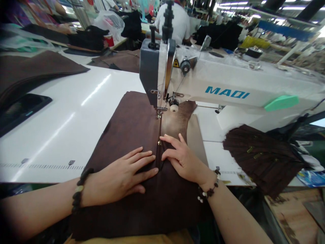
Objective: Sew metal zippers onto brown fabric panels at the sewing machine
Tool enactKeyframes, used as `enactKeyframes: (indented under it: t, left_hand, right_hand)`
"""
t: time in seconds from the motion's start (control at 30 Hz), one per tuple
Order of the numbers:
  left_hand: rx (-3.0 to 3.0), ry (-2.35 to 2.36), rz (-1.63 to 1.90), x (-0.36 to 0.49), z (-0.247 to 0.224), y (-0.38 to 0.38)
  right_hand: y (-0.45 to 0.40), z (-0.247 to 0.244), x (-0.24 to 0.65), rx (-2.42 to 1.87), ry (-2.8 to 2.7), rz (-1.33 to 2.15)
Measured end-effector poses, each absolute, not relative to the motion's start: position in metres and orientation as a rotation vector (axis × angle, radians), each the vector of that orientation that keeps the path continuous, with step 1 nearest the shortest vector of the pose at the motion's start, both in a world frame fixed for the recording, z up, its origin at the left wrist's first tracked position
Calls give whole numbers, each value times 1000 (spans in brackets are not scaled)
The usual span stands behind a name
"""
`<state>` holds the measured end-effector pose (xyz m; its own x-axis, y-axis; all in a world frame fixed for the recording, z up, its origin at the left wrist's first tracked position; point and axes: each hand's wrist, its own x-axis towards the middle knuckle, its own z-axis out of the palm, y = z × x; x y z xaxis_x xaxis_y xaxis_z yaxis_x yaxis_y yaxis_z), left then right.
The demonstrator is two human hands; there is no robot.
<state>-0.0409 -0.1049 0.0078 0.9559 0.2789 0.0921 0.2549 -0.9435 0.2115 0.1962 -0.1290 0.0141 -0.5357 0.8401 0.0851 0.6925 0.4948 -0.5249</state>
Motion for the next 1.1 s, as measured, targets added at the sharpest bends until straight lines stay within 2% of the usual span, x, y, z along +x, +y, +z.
enactKeyframes:
  t: [0.67,1.1]
  left_hand:
    - [2917,413,185,-41,9,-105]
    - [2918,441,233,-41,9,-106]
  right_hand:
    - [-129,17,193,-1294,-2404,639]
    - [-132,11,179,-1447,-2471,240]
